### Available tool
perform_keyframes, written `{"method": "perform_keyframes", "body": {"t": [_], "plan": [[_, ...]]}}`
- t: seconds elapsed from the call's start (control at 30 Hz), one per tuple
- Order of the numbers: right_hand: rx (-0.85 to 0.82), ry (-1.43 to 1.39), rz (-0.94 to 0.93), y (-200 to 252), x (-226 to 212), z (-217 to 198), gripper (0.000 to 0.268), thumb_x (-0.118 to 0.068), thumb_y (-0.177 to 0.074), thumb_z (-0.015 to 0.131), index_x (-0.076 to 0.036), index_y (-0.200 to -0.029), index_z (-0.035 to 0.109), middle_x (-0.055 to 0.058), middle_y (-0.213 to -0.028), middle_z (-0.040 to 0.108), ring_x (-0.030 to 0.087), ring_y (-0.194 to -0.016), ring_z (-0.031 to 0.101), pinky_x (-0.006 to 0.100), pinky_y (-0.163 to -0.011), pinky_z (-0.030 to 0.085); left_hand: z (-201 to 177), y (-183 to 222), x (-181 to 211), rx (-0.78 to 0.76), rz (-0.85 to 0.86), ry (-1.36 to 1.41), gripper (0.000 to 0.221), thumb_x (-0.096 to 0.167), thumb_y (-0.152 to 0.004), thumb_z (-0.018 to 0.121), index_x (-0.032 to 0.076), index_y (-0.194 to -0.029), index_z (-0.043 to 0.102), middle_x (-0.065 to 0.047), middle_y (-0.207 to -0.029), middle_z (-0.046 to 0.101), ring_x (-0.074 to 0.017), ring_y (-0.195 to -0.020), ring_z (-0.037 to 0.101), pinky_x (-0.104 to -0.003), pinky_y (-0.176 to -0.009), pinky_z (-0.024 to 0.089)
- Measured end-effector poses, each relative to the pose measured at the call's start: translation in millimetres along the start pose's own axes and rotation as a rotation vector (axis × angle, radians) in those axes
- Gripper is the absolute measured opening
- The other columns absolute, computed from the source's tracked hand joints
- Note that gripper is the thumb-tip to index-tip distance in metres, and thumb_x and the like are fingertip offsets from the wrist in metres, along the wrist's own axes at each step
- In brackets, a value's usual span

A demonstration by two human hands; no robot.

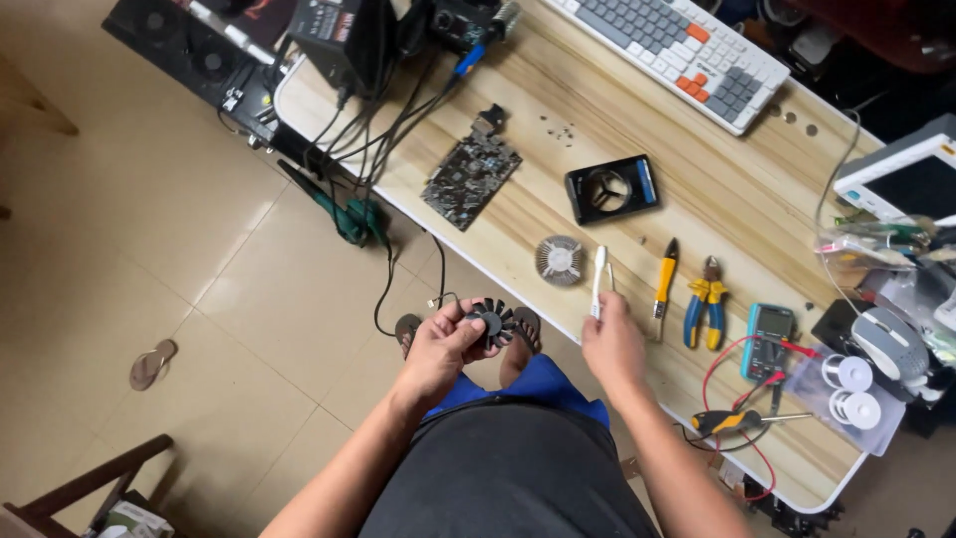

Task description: Cleaning a GPU fan using a toothbrush, an electric air blower, and a cloth.

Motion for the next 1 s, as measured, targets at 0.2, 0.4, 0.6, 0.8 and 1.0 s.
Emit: {"method": "perform_keyframes", "body": {"t": [0.2, 0.4, 0.6, 0.8, 1.0], "plan": [[0.289, -0.290, -0.578, 74, -51, -19, 0.029, -0.012, -0.098, 0.069, -0.012, -0.126, 0.076, 0.009, -0.098, 0.068, 0.034, -0.089, 0.073, 0.039, -0.085, 0.061, -41, 5, 19, -0.009, 0.005, -0.087, 0.041, 0.001, -0.106, 0.069, -0.008, -0.145, 0.063, -0.022, -0.100, 0.081, -0.0305, -0.081, 0.084, -0.045, -0.079, 0.075], [0.155, 0.030, -0.848, 92, -76, -18, 0.034, -0.005, -0.104, 0.055, -0.011, -0.133, 0.072, 0.002, -0.100, 0.066, 0.021, -0.058, 0.051, 0.037, -0.047, 0.041, -46, 19, 45, -0.047, 0.023, -0.204, 0.026, 0.005, -0.108, 0.065, -0.002, -0.131, 0.074, -0.010, -0.100, 0.077, -0.0160, -0.082, 0.071, -0.032, -0.075, 0.066], [0.105, -0.037, -0.812, 108, -91, -8, 0.041, -0.006, -0.106, 0.056, -0.012, -0.144, 0.071, -0.001, -0.092, 0.063, 0.014, -0.049, 0.043, 0.034, -0.042, 0.036, -60, 30, 34, -0.071, -0.047, 0.045, 0.030, 0.004, -0.107, 0.068, -0.006, -0.136, 0.068, -0.022, -0.093, 0.079, -0.0283, -0.078, 0.080, -0.033, -0.073, 0.069], [0.256, 0.036, -0.812, 108, -69, -11, 0.038, -0.008, -0.109, 0.057, -0.009, -0.143, 0.073, 0.002, -0.098, 0.067, 0.023, -0.057, 0.048, 0.037, -0.051, 0.039, -65, 44, 36, -0.060, -0.070, -0.039, 0.031, 0.003, -0.109, 0.063, -0.003, -0.139, 0.066, -0.015, -0.094, 0.076, -0.0284, -0.080, 0.080, -0.038, -0.078, 0.071], [0.379, 0.039, -0.943, 85, -62, 1, 0.039, -0.005, -0.100, 0.063, -0.017, -0.133, 0.081, 0.001, -0.090, 0.068, 0.027, -0.079, 0.076, 0.035, -0.073, 0.063, -56, 42, 27, -0.061, -0.012, -0.064, 0.042, -0.002, -0.103, 0.070, -0.014, -0.143, 0.064, -0.022, -0.098, 0.081, -0.0287, -0.077, 0.083, -0.044, -0.073, 0.076]]}}
Point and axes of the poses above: each hand's wrist, its own y-axis away from the middle knuckle, its own z-axis out of the palm, x = y × z, the point moved 2 cm from there along -y, towards the middle knuckle
